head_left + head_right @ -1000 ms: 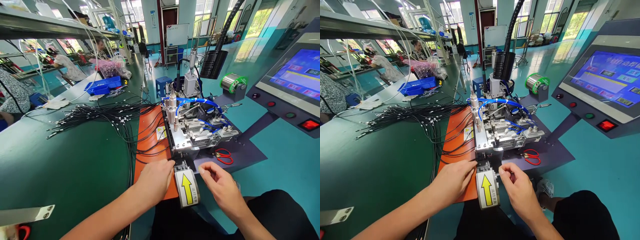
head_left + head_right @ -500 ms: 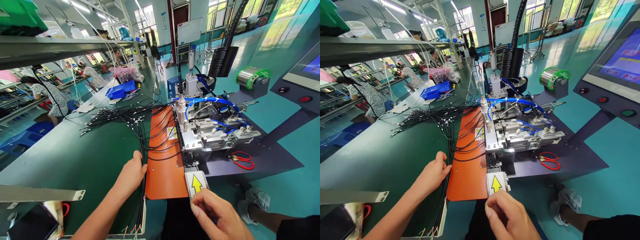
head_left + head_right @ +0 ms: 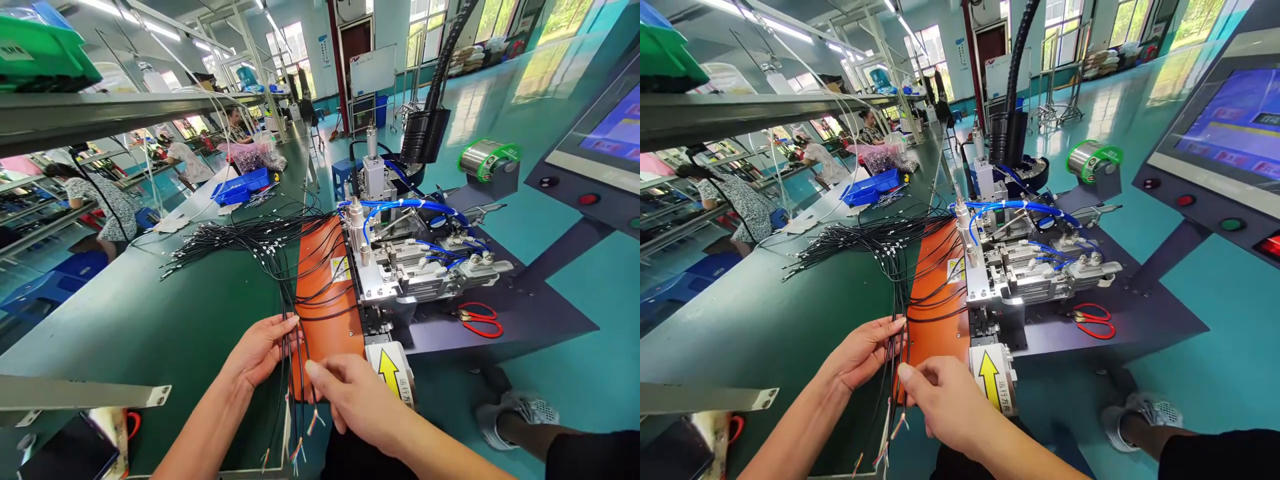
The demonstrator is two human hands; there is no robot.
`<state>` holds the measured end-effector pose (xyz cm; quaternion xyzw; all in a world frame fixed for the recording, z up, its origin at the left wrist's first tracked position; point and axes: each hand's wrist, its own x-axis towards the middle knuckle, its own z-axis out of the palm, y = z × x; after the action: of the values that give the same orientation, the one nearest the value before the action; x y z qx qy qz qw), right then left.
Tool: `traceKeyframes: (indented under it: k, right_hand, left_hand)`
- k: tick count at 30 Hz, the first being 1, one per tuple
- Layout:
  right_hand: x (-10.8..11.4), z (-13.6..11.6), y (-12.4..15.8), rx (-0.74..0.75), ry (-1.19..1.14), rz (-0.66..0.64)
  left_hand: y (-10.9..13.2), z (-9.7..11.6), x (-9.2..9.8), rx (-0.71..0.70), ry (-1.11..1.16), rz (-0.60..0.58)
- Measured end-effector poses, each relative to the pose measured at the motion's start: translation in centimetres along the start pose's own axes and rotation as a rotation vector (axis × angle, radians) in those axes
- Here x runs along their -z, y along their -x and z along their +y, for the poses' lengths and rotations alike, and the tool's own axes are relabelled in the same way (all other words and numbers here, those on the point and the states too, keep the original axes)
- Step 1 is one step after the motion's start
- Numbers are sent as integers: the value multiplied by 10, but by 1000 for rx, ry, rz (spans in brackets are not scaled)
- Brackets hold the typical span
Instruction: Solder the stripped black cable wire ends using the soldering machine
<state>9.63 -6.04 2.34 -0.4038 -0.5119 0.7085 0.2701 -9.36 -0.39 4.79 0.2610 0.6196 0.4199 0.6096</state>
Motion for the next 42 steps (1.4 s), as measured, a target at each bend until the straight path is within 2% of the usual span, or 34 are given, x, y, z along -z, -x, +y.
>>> traceKeyframes:
  k: [3,5,8,11,16,19,21,23,24,25,26,27,29,31,33,35,38,42]
  right_hand:
    - [-4,0,-14,79,41,69]
    - [-3,1,-16,77,90,114]
    - [0,-2,-11,57,136,151]
    - [0,-8,-3,104,184,185]
    - [-1,-15,4,126,339,159]
    - [10,-17,5,108,412,243]
    - [24,-17,8,126,420,298]
    - [42,-17,14,129,408,339]
    - [51,-17,18,122,408,366]
    - [59,-16,21,114,408,394]
    - [66,-14,24,103,402,416]
    - [71,-13,27,97,391,426]
    - [79,-10,32,105,377,432]
    - [83,-6,34,136,388,440]
    - [85,-1,37,158,394,476]
    - [87,4,38,150,348,530]
    - [88,12,42,127,234,617]
    - [91,20,48,119,121,664]
  left_hand:
    - [-1,-6,-6,15,48,-3]
    - [-1,-6,-8,18,73,1]
    - [-1,-5,-9,20,106,8]
    - [-1,-6,-12,21,132,22]
    - [2,-9,-20,-18,139,42]
    - [11,-5,-16,-91,-63,-25]
    - [17,1,-8,-150,-415,-50]
    - [22,6,-2,-269,-878,51]
    - [24,7,-1,-372,-1081,122]
    - [25,7,-3,-505,-1222,166]
    - [26,6,-8,-663,-1288,157]
    - [26,4,-15,-830,-1290,86]
    - [23,-4,-37,-1122,-1190,-196]
    - [19,-13,-62,-1285,-1130,-441]
    - [12,-21,-83,-1337,-1120,-551]
    - [5,-28,-96,-1350,-1124,-528]
    - [-3,-37,-102,-1389,-1093,-446]
    - [-6,-48,-103,-1405,-998,-453]
